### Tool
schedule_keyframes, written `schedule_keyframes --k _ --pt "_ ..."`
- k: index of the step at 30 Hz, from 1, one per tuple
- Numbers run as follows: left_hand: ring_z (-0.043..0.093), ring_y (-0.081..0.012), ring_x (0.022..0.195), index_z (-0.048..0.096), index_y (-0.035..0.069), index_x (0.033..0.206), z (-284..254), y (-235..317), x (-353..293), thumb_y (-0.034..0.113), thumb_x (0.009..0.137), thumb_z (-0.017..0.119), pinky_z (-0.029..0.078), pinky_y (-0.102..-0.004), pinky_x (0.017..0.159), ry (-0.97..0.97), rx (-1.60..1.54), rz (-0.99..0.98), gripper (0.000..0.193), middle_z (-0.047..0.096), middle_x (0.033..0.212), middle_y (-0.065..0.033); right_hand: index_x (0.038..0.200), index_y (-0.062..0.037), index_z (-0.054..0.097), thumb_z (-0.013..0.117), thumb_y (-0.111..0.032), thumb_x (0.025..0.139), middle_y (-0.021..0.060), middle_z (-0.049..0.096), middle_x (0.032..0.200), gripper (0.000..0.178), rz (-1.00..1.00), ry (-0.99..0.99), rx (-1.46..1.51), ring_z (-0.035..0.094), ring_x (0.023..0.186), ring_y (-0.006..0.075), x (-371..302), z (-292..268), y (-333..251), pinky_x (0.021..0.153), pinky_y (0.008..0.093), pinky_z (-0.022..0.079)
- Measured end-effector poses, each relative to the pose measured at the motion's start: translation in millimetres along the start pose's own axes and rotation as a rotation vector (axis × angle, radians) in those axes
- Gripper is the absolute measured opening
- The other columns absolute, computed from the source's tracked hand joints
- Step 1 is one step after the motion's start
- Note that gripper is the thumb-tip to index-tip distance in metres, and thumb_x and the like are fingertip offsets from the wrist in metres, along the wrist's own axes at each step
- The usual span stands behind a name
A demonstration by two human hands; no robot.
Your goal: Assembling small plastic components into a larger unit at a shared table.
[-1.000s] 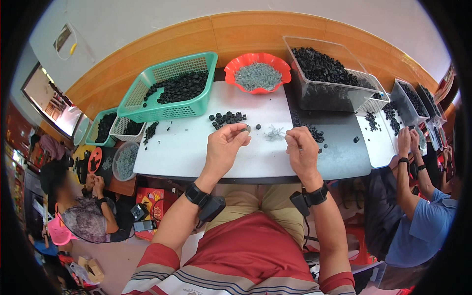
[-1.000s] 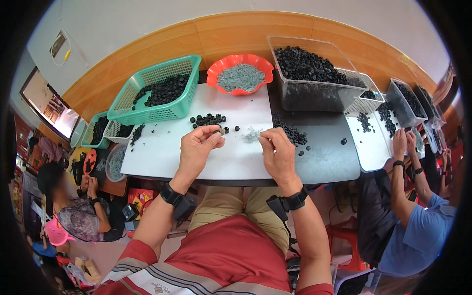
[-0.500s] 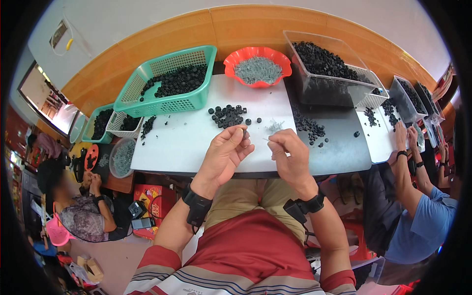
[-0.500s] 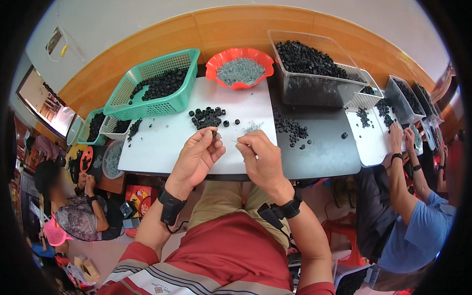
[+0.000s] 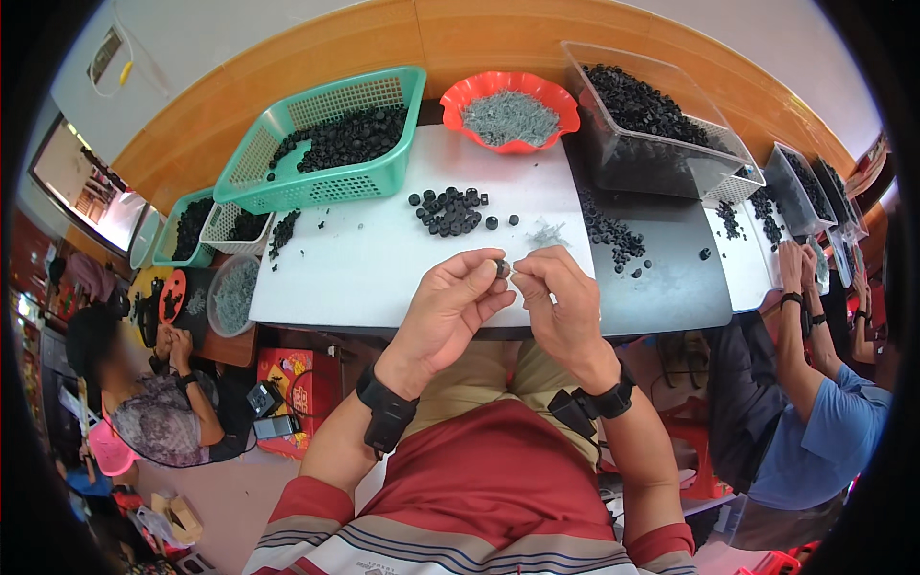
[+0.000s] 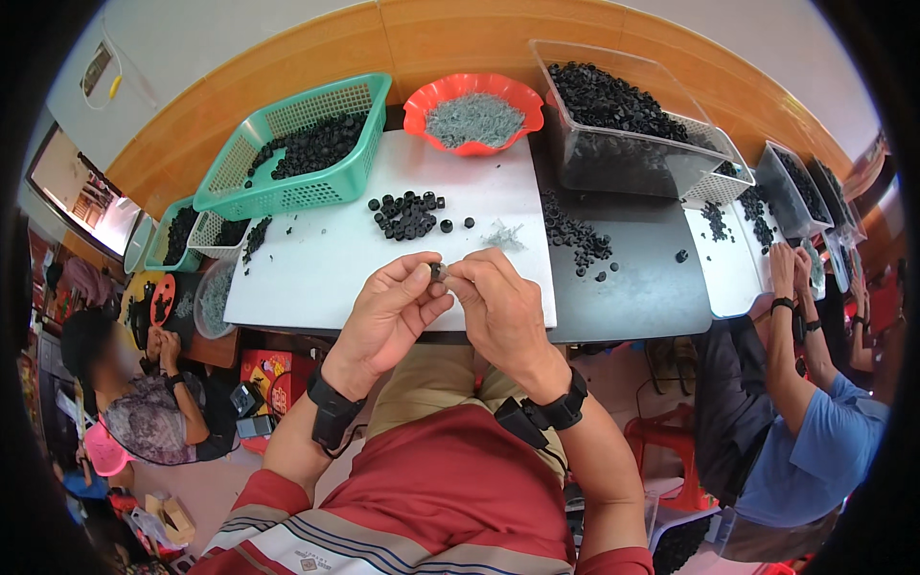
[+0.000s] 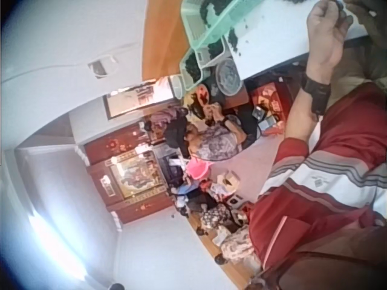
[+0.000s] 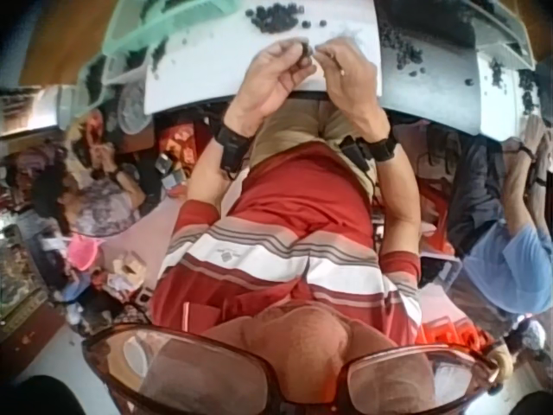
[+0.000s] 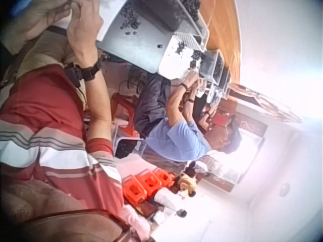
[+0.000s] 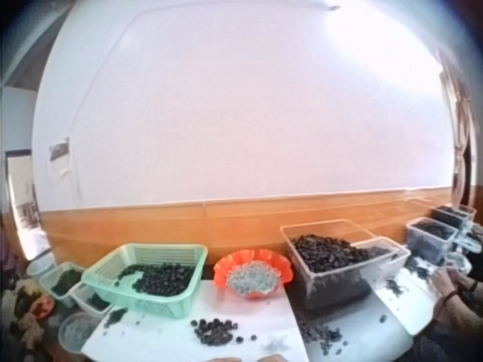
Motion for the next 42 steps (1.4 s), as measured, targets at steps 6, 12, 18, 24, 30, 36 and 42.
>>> schedule_keyframes --k 6,12,18,24,30,36,42 --pt "0.068 -0.0136 0.093 0.062 0.000 0.124 -4 -3 -1 0.012 0.102 0.061 0.060 -0.0322 0.090 0.015 0.021 0.003 0.025 0.069 0.103 -0.0059 0.098 -0.0023 0.063 0.068 0.001 0.090 0.0118 0.065 0.092 0.010 0.003 -0.030 -0.048 0.068 0.072 0.0295 -4 2 0 0.060 0.0358 0.054" --pt "0.069 -0.0140 0.093 0.063 -0.001 0.123 -7 -3 -5 0.009 0.101 0.062 0.061 -0.0328 0.090 0.016 0.058 0.016 0.024 0.069 0.105 -0.0070 0.099 -0.0028 0.062 0.068 0.000 0.089 0.0120 0.065 0.092 0.012 0.005 -0.071 -0.118 0.068 0.072 0.0314 -3 -1 -3 0.060 0.0368 0.054" --pt "0.071 -0.0152 0.094 0.064 -0.001 0.121 -6 -2 -9 0.008 0.099 0.064 0.061 -0.0328 0.091 0.025 0.173 0.021 0.023 0.071 0.106 -0.0088 0.099 -0.0023 0.063 0.069 0.000 0.089 0.0123 0.065 0.092 0.011 0.030 -0.115 -0.142 0.068 0.072 0.0321 -3 1 -8 0.060 0.0371 0.054" --pt "0.072 -0.0151 0.092 0.066 -0.001 0.118 -5 -1 -12 0.007 0.098 0.065 0.062 -0.0331 0.090 0.031 0.143 0.027 0.021 0.072 0.104 -0.0085 0.101 0.0002 0.065 0.067 0.001 0.091 0.0125 0.065 0.090 0.010 0.118 -0.117 -0.003 0.067 0.072 0.0277 -5 4 -3 0.062 0.0332 0.053" --pt "0.072 -0.0163 0.090 0.067 -0.001 0.112 -4 -1 -15 0.006 0.098 0.065 0.062 -0.0343 0.089 0.037 0.073 -0.031 0.016 0.072 0.102 -0.0092 0.109 0.0003 0.067 0.069 0.003 0.089 0.0122 0.066 0.094 0.020 0.084 -0.138 0.047 0.066 0.072 0.0215 -6 0 -3 0.062 0.0299 0.053" --pt "0.072 -0.0173 0.091 0.067 0.000 0.107 0 -3 -16 0.006 0.097 0.064 0.061 -0.0335 0.088 0.025 0.066 -0.061 0.012 0.071 0.100 -0.0086 0.117 -0.0027 0.068 0.077 0.001 0.082 0.0113 0.067 0.102 0.036 -0.004 -0.160 0.047 0.067 0.072 0.0192 -6 -4 -9 0.057 0.0286 0.054" --pt "0.070 -0.0162 0.096 0.066 0.003 0.109 1 -6 -17 0.007 0.097 0.065 0.058 -0.0324 0.088 0.014 0.061 -0.111 0.013 0.069 0.104 -0.0065 0.118 -0.0037 0.068 0.078 0.000 0.080 0.0118 0.066 0.104 0.039 0.001 -0.183 -0.001 0.067 0.068 0.0188 -9 -6 -7 0.056 0.0289 0.055"
Point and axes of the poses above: each hand's wrist, its own x-axis towards the middle knuckle, its own z-axis out of the palm, y = z × x, the point moved 4 cm from there along x, towards the middle knuckle
